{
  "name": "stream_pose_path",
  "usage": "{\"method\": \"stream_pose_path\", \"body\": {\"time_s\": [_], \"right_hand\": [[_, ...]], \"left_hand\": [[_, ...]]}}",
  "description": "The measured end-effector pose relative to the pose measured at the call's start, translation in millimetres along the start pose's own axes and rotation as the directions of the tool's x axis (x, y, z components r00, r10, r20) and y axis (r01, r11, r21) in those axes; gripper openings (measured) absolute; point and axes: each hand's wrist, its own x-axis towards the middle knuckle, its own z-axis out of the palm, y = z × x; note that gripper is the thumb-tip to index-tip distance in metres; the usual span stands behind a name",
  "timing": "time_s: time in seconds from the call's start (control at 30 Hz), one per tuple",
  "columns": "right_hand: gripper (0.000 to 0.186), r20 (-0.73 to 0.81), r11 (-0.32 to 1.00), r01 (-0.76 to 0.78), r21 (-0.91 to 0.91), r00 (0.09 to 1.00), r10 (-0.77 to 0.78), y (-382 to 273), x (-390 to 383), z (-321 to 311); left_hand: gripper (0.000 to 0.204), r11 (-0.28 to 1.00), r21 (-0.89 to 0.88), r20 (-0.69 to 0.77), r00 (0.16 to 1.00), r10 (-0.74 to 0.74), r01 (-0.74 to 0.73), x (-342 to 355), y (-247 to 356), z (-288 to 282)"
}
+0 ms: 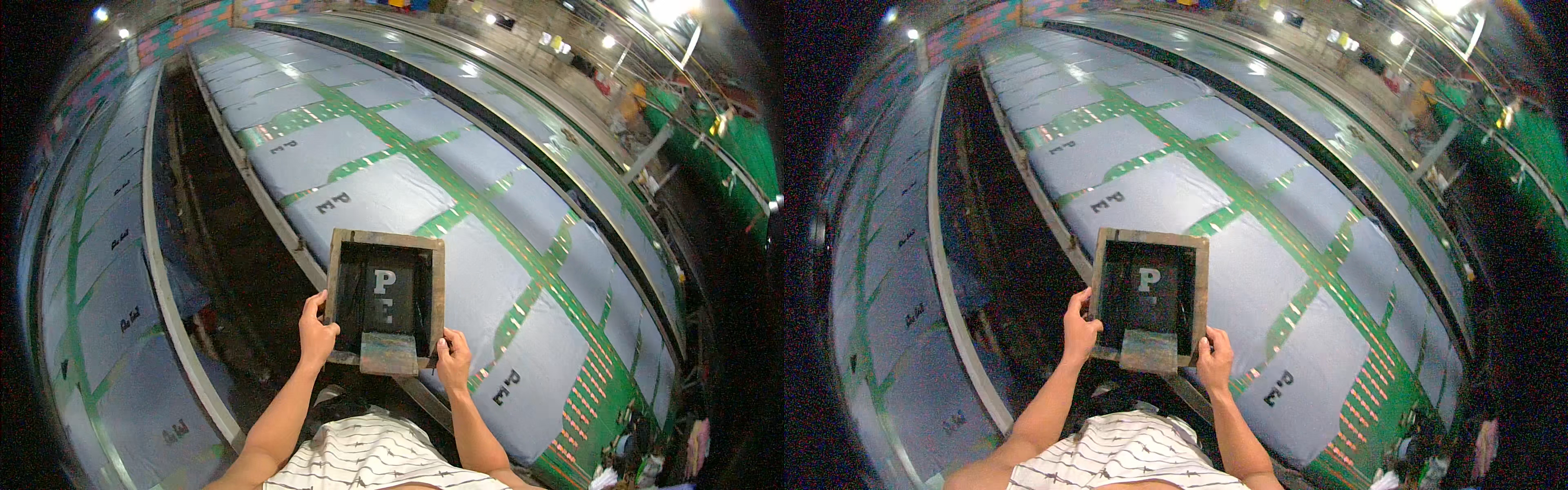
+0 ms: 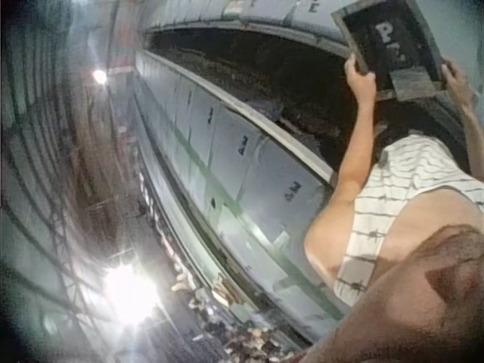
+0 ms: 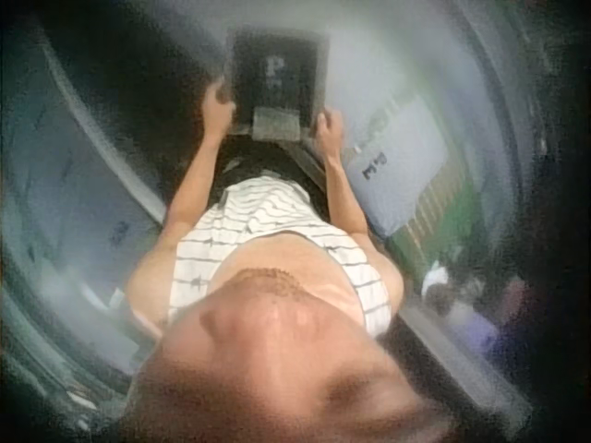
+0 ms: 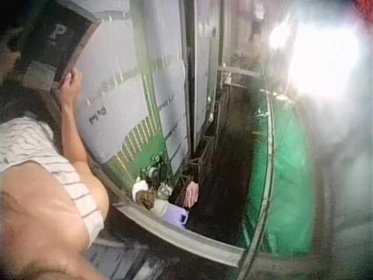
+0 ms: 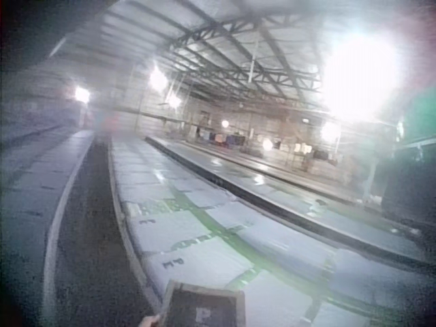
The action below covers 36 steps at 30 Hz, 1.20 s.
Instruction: The person repeatedly uses a squeegee to press ink through a stencil frame onto fabric pieces laid out on a conveyor belt. The person moves the frame along the belt, applying ink to multiple fabric sections in sequence.
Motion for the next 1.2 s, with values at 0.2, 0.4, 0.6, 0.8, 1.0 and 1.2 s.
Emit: {"method": "stream_pose_path", "body": {"time_s": [0.2, 0.4, 0.6, 0.8, 1.0, 1.2], "right_hand": [[0.024, 0.100, 0.997, 0.078, 0.012, 0.992, -0.079, -40, 47, 109], [0.022, 0.192, 0.981, 0.190, 0.041, 0.962, -0.194, -75, 85, 213], [0.021, 0.312, 0.973, 0.224, 0.053, 0.922, -0.229, -104, 122, 306], [0.022, 0.416, 0.980, 0.170, 0.103, 0.888, -0.198, -128, 168, 408], [0.022, 0.437, 0.975, 0.159, 0.154, 0.874, -0.212, -164, 228, 524], [0.022, 0.442, 0.972, 0.162, 0.170, 0.869, -0.222, -194, 297, 629]], "left_hand": [[0.074, 0.996, 0.051, -0.114, 0.991, -0.063, 0.069, 56, -13, -88], [0.076, 0.985, 0.044, -0.260, 0.954, -0.147, 0.164, 99, -16, -170], [0.076, 0.989, -0.064, -0.431, 0.890, -0.147, 0.133, 130, -42, -229], [0.078, 0.983, -0.048, -0.551, 0.816, -0.174, 0.177, 179, -74, -279], [0.077, 0.979, -0.022, -0.599, 0.781, -0.176, 0.203, 275, -85, -341], [0.077, 0.971, -0.066, -0.597, 0.770, -0.223, 0.230, 385, -107, -403]]}}
